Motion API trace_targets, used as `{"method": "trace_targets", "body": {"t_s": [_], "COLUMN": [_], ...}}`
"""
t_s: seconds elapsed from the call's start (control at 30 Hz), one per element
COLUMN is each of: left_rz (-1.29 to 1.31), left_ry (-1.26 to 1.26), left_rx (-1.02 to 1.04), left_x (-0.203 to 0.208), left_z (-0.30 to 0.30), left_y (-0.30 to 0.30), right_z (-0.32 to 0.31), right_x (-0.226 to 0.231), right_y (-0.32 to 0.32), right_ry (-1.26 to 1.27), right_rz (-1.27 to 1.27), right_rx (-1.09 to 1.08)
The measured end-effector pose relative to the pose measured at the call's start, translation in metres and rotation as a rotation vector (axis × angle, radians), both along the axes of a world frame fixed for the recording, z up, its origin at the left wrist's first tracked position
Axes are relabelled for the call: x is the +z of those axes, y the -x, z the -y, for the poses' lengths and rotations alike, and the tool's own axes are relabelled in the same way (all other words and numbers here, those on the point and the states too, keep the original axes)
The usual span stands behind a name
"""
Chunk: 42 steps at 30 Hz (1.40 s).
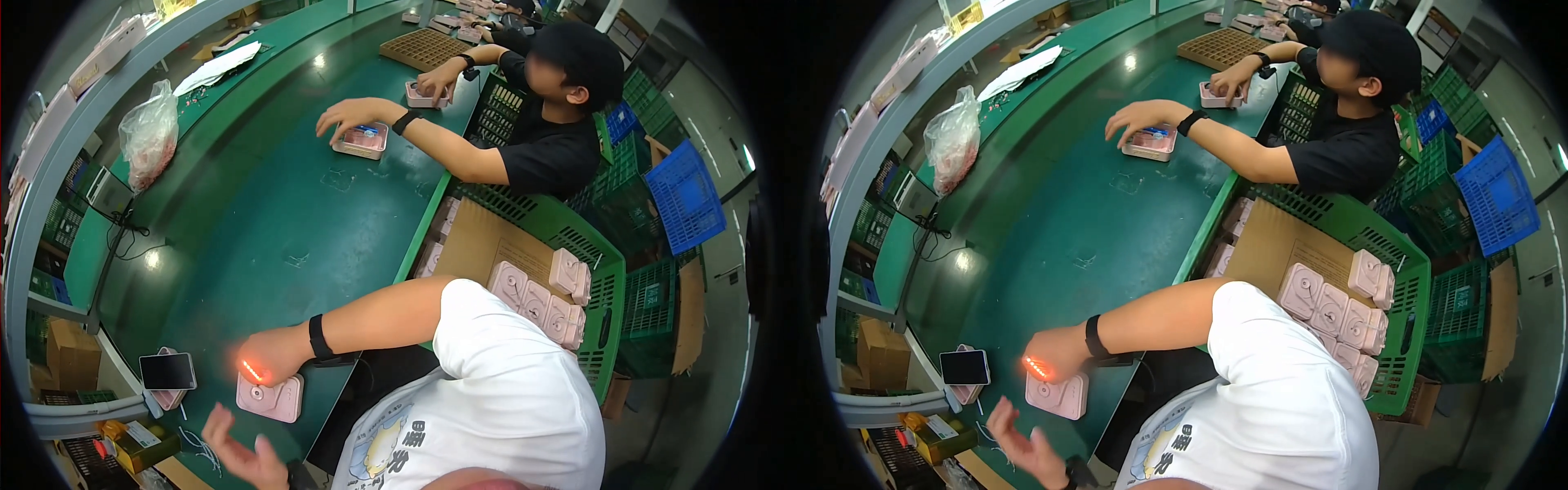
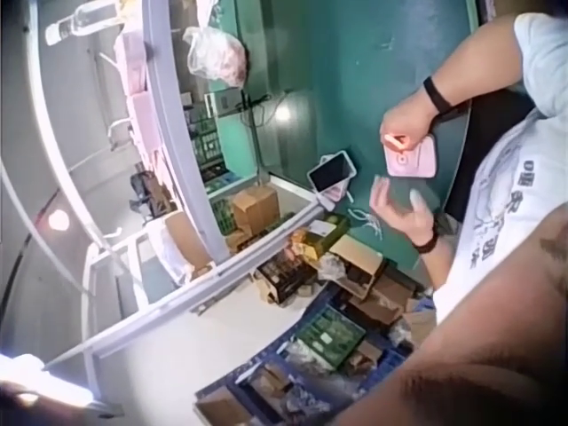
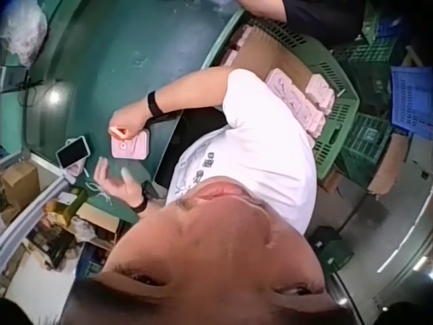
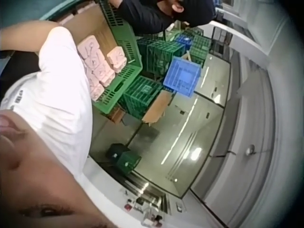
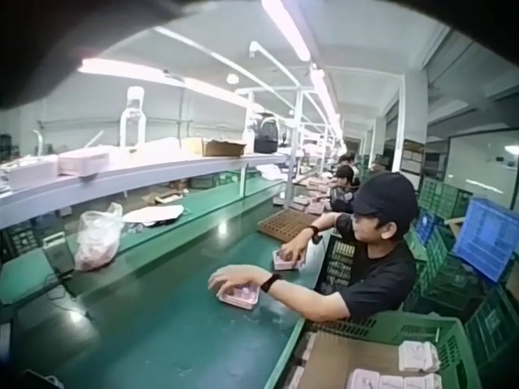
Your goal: The person assembles a pink electronic device by inserting a white component into the base, pressing it down, and placing it into a green crate. They then pick up another device, insert a white component, and test it using a small light strip.
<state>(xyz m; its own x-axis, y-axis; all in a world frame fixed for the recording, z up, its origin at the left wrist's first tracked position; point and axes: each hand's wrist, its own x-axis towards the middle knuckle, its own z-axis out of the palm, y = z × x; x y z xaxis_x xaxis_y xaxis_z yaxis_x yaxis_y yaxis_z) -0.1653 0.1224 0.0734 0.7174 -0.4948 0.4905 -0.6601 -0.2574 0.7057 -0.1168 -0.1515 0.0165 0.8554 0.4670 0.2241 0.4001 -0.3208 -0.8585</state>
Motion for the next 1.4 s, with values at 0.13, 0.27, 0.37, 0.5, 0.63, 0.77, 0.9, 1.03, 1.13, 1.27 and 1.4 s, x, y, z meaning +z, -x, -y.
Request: {"method": "trace_targets", "body": {"t_s": [0.13,0.27,0.37,0.5,0.63,0.77,0.9,1.03,1.13,1.27,1.4], "left_rz": [-0.023,-0.147,-0.068,-0.104,-0.293,-0.359,-0.300,-0.285,-0.323,-0.345,-0.369], "left_ry": [-0.290,-0.275,-0.279,-0.258,-0.221,-0.179,-0.226,-0.241,-0.220,-0.206,-0.100], "left_rx": [0.156,0.082,0.130,0.190,0.165,0.121,0.109,0.118,0.133,0.115,0.082], "left_x": [-0.043,-0.076,-0.092,-0.103,-0.084,-0.087,-0.085,-0.086,-0.090,-0.084,-0.080], "left_z": [0.045,0.034,0.025,0.030,0.044,0.035,0.035,0.034,0.036,0.033,0.029], "left_y": [0.006,0.010,0.016,0.014,0.018,0.015,0.017,0.009,0.021,0.010,0.017], "right_z": [0.007,0.007,-0.001,0.000,0.008,0.004,0.002,0.006,0.010,0.006,0.011], "right_x": [-0.014,-0.015,-0.011,-0.013,-0.022,-0.021,-0.014,-0.010,-0.013,-0.004,0.000], "right_y": [0.009,0.008,0.011,0.009,0.011,0.004,0.013,0.008,0.013,0.018,0.013], "right_ry": [0.019,-0.028,-0.057,-0.065,-0.016,0.045,0.087,0.109,0.099,0.120,0.131], "right_rz": [0.013,0.077,0.112,0.106,0.070,0.151,0.167,0.128,0.172,0.129,0.170], "right_rx": [-0.072,-0.067,-0.061,-0.054,-0.045,-0.045,-0.033,-0.044,-0.047,-0.053,-0.008]}}
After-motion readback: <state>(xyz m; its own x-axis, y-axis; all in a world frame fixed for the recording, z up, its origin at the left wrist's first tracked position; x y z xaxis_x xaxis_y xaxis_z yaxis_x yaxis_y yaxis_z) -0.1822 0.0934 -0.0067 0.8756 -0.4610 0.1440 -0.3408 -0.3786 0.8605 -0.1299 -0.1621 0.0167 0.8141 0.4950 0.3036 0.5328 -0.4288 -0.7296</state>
